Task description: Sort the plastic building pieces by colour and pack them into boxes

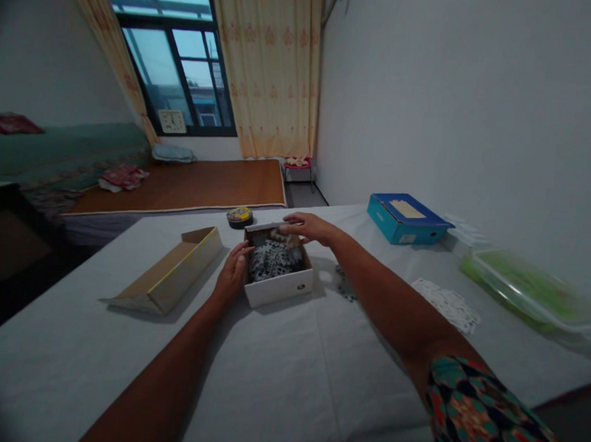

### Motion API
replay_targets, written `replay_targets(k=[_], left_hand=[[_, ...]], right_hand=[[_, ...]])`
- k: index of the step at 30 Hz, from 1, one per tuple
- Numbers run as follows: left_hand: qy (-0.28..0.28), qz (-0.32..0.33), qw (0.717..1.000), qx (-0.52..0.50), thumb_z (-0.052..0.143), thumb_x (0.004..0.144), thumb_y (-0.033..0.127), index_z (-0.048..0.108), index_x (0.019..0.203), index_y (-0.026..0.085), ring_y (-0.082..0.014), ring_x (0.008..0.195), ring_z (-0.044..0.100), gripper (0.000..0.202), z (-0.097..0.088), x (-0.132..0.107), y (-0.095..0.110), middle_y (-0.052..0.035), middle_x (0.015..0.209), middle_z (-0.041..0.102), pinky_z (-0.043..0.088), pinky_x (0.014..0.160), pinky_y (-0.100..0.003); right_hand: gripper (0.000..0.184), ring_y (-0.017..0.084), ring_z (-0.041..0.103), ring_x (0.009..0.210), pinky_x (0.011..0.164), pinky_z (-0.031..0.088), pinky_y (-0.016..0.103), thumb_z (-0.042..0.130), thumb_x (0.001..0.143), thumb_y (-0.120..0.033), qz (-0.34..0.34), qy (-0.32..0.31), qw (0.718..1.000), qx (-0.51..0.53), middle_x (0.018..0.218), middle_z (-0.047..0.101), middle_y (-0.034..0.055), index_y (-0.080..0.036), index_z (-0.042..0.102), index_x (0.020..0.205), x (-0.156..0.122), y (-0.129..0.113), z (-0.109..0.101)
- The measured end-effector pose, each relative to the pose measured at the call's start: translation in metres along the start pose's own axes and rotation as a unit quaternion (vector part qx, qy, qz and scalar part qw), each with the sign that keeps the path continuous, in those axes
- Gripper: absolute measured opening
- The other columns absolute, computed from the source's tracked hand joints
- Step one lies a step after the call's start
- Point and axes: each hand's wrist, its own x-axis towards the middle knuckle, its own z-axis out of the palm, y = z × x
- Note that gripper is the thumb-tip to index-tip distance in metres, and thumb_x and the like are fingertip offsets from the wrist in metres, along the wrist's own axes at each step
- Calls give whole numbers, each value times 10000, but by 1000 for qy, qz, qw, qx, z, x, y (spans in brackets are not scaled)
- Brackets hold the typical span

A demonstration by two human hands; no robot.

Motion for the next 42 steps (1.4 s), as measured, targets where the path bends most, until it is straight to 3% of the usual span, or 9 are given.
replay_targets(k=[3, 8, 11, 13, 17, 22, 28, 35, 42], left_hand=[[-4, 2, 1000, 0, 286, 999, 446, 637, 1215, 196, -250, 1356, 438, 482, 0, 0, 0, -120, 1427, 512, 310, 1167, -467], [-4, 10, 1000, -5, 281, 1000, 469, 635, 1218, 191, -252, 1350, 438, 500, 1, 1, -2, -123, 1427, 508, 301, 1167, -464], [3, 8, 1000, -12, 278, 998, 495, 635, 1216, 192, -253, 1359, 426, 516, 2, 1, -4, -122, 1427, 506, 289, 1173, -459], [5, 8, 1000, -18, 283, 994, 513, 631, 1217, 196, -251, 1359, 427, 521, 2, 1, -4, -121, 1431, 499, 283, 1177, -455], [2, 4, 1000, -28, 297, 983, 547, 623, 1218, 210, -258, 1367, 418, 525, 0, 2, -5, -117, 1442, 488, 268, 1185, -464], [0, 0, 999, -32, 319, 966, 583, 630, 1195, 220, -274, 1366, 420, 530, -2, 4, -6, -106, 1439, 494, 261, 1188, -472], [-1, 12, 1000, -12, 290, 983, 551, 624, 1193, 213, -264, 1361, 422, 519, -3, 5, -5, -108, 1431, 496, 263, 1186, -474], [-2, 20, 1000, -11, 298, 980, 549, 626, 1199, 219, -268, 1353, 427, 515, -2, 6, -7, -109, 1429, 494, 271, 1184, -470], [4, 17, 1000, -19, 279, 969, 583, 634, 1184, 189, -281, 1348, 437, 572, 2, 5, -8, -138, 1415, 503, 281, 1179, -487]], right_hand=[[644, 272, 549, 1212, 1045, 423, 458, 608, 820, -661, -26, 4, 993, -115, 1351, 600, 67, -285, 578, 1342, -17, -7, -18], [880, 342, 378, 1391, 1160, 273, 478, 630, 737, -725, 69, -62, 948, -306, 1513, 447, 84, -251, 471, 1461, -78, 58, -59], [1174, 409, 287, 1427, 1166, 236, 517, 730, 593, -741, 144, -86, 909, -381, 1565, 338, 162, -181, 325, 1541, -109, 97, -57], [1230, 425, 265, 1430, 1148, 254, 537, 742, 575, -736, 164, -75, 898, -401, 1579, 296, 184, -168, 272, 1559, -118, 109, -46], [993, 434, 341, 1370, 1047, 358, 579, 736, 655, -658, 159, -62, 895, -412, 1557, 368, 111, -283, 391, 1507, -118, 108, -26], [556, 320, 473, 1218, 988, 424, 449, 702, 791, -480, 28, -11, 917, -397, 1382, 550, 84, -299, 618, 1310, -115, 110, -8], [575, 271, 457, 1179, 954, 456, 397, 760, 728, -342, -20, 133, 921, -366, 1287, 507, 105, -249, 612, 1276, -114, 124, 9], [423, 218, 536, 1106, 970, 464, 369, 741, 679, -206, -73, 216, 931, -285, 1226, 482, 77, -226, 655, 1092, -108, 130, 8], [326, 244, 596, 986, 925, 469, 412, 782, 611, -343, 21, 295, 952, -83, 937, 646, 54, -190, 698, 886, -107, 128, -17]])
